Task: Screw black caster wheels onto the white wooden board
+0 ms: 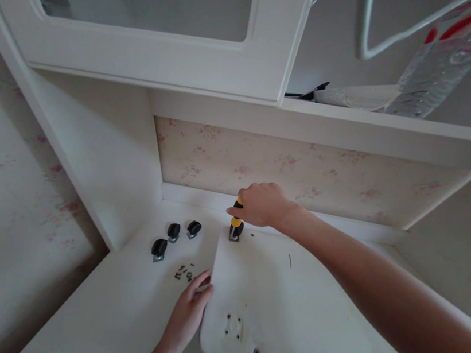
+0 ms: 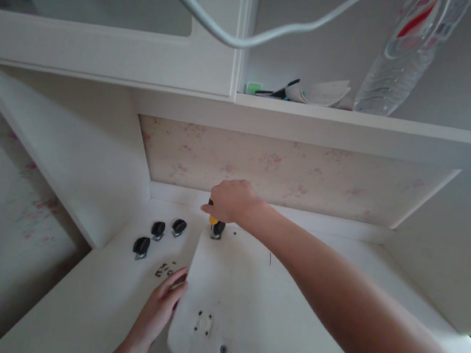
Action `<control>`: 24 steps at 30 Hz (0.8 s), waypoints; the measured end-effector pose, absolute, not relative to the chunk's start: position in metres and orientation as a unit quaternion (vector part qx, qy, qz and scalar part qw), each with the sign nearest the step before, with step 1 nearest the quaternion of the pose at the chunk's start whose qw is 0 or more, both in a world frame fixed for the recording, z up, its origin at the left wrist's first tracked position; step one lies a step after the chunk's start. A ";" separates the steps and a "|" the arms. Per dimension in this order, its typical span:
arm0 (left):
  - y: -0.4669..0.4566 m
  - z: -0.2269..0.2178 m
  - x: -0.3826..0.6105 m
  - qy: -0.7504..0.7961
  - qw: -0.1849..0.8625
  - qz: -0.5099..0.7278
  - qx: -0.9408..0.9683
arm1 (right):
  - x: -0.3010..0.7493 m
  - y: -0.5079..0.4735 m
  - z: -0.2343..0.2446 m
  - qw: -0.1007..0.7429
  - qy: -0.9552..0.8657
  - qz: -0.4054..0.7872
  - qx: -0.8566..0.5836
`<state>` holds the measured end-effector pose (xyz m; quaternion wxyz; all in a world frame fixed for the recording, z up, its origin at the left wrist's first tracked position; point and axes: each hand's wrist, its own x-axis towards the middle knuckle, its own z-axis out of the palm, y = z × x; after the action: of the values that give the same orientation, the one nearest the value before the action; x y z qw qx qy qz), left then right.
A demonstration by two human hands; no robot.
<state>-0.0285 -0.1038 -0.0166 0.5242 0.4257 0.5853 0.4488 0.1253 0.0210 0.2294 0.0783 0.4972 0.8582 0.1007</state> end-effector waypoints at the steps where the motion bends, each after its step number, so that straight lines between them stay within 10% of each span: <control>1: -0.108 -0.020 -0.032 0.586 0.522 0.441 0.436 | 0.129 0.020 0.229 0.066 0.853 0.104 0.506; 12: -0.108 -0.049 -0.118 0.680 0.207 0.329 0.622 | 0.189 -0.023 0.205 -0.115 0.778 0.024 0.617; 24: -0.084 -0.057 -0.110 0.694 0.102 0.203 0.683 | 0.282 -0.120 0.079 -0.416 0.474 -0.416 0.656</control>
<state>-0.1103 -0.0837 -0.0569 0.1022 0.6831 0.6940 0.2032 0.2817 -0.1198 0.0794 -0.4156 0.6555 0.4736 -0.4162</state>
